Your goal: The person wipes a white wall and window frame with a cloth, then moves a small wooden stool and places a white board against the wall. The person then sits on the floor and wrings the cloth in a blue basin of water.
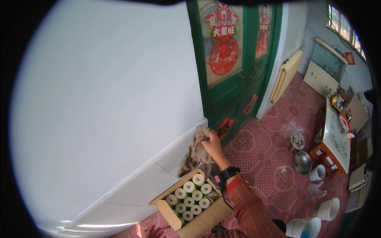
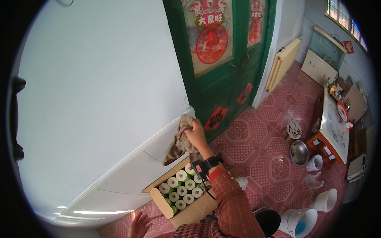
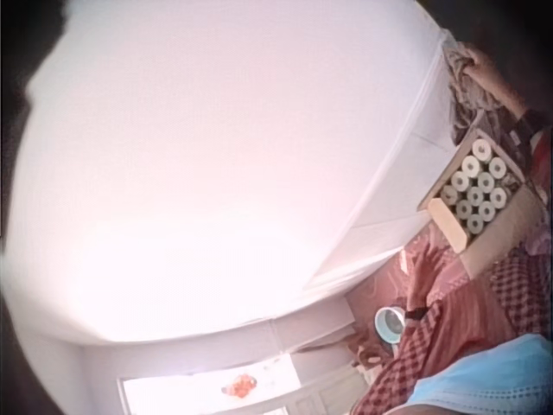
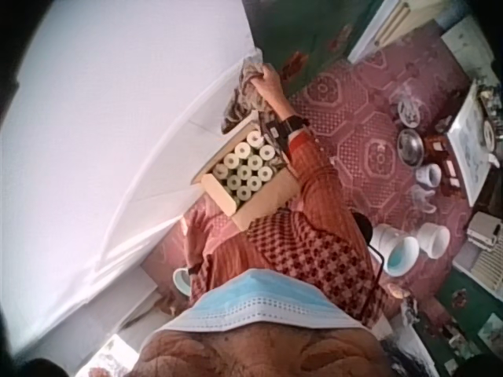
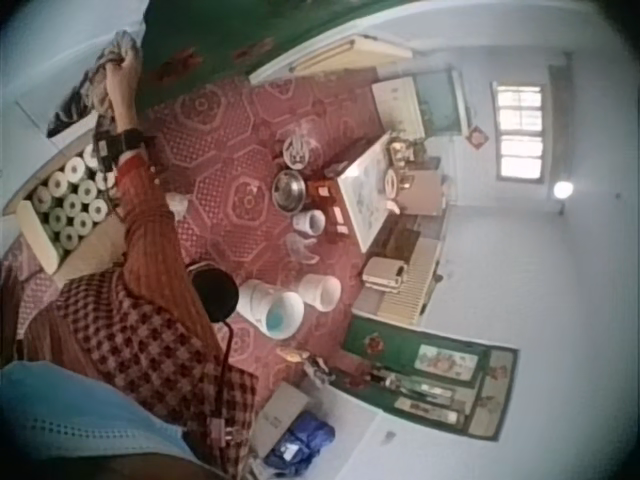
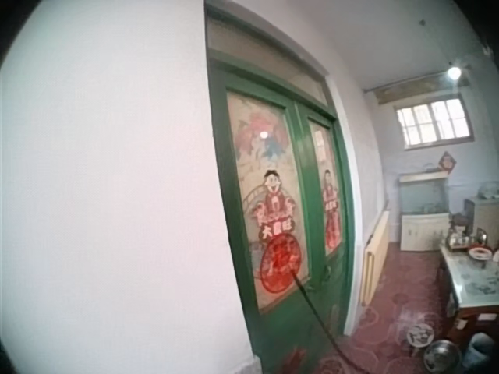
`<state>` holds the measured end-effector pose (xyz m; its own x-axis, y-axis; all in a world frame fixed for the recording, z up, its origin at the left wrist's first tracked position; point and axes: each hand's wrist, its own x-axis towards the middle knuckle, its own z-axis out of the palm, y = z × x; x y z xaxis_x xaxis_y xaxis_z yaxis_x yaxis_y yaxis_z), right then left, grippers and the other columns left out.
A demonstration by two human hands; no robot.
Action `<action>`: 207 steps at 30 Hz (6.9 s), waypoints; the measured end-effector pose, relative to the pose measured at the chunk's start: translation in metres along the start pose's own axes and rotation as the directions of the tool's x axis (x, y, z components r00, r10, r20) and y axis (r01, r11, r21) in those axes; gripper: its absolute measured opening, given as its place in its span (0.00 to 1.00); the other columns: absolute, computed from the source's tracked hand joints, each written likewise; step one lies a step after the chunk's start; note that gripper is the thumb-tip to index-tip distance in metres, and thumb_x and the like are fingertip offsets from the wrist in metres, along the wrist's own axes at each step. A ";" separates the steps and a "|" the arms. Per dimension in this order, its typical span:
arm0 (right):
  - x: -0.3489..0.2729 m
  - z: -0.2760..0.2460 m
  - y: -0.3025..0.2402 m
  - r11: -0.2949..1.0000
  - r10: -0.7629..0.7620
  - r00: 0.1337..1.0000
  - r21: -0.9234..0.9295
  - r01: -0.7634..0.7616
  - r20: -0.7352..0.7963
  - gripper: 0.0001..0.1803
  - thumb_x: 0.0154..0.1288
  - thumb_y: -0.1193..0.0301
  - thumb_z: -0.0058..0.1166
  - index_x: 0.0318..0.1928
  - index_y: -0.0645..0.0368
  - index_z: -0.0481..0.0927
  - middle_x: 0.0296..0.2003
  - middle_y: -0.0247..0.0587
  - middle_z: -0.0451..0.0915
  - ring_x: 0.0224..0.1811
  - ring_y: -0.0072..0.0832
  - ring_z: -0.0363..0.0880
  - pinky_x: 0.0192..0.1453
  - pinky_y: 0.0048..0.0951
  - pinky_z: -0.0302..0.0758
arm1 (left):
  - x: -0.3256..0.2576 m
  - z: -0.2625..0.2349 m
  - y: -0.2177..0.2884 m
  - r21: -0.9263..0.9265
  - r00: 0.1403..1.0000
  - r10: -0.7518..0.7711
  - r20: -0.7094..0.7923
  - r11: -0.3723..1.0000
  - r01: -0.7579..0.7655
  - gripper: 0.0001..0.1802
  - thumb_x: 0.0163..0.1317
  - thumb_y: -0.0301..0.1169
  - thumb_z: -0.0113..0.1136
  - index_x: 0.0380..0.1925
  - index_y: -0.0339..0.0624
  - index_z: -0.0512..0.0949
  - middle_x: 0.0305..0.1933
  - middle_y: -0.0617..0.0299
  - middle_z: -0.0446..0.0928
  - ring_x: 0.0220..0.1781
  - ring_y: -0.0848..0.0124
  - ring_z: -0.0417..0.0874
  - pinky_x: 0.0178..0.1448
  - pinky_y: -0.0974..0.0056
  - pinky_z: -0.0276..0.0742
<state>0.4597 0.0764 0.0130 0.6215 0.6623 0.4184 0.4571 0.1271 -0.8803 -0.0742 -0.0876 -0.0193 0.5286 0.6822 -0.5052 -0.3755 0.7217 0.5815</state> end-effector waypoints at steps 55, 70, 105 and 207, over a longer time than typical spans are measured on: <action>-0.310 0.108 -0.113 0.969 0.196 0.392 -0.116 -0.219 0.899 0.31 0.59 0.60 0.67 0.59 0.63 0.77 0.53 0.49 0.81 0.56 0.40 0.80 0.59 0.39 0.76 | -0.008 0.019 0.091 -0.521 0.978 0.032 0.205 0.850 0.081 0.28 0.74 0.44 0.48 0.66 0.37 0.66 0.65 0.45 0.72 0.65 0.50 0.76 0.64 0.47 0.79; -0.252 0.031 -0.108 0.247 0.205 0.425 0.373 -0.894 0.882 0.13 0.73 0.67 0.50 0.51 0.60 0.79 0.43 0.27 0.79 0.47 0.18 0.76 0.57 0.22 0.71 | 0.006 0.005 0.087 -0.307 0.999 0.013 -0.032 0.952 -0.022 0.29 0.69 0.43 0.53 0.66 0.38 0.68 0.67 0.47 0.72 0.69 0.48 0.70 0.76 0.39 0.59; 0.047 0.001 0.019 0.857 -0.274 0.961 -0.463 0.225 -0.040 0.12 0.66 0.74 0.56 0.49 0.61 0.82 0.42 0.48 0.80 0.43 0.47 0.81 0.45 0.41 0.79 | 0.266 0.224 0.026 -0.039 0.878 -0.372 0.301 0.915 0.402 0.19 0.69 0.36 0.60 0.55 0.41 0.73 0.53 0.53 0.81 0.53 0.58 0.83 0.63 0.53 0.78; -0.407 0.227 -0.217 0.969 -0.196 0.122 0.173 0.177 0.973 0.12 0.69 0.64 0.60 0.46 0.57 0.83 0.46 0.40 0.82 0.46 0.33 0.80 0.51 0.33 0.75 | -0.188 -0.111 0.163 0.215 0.908 0.419 -0.007 0.887 -0.408 0.10 0.67 0.24 0.57 0.46 0.35 0.80 0.41 0.60 0.84 0.41 0.73 0.84 0.48 0.67 0.82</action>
<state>-0.0371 -0.0535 -0.0174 -0.6327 0.7744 0.0060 0.4426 0.3679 -0.8178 -0.3189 -0.0854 0.0997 0.3174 0.9226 -0.2193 -0.3855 0.3368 0.8590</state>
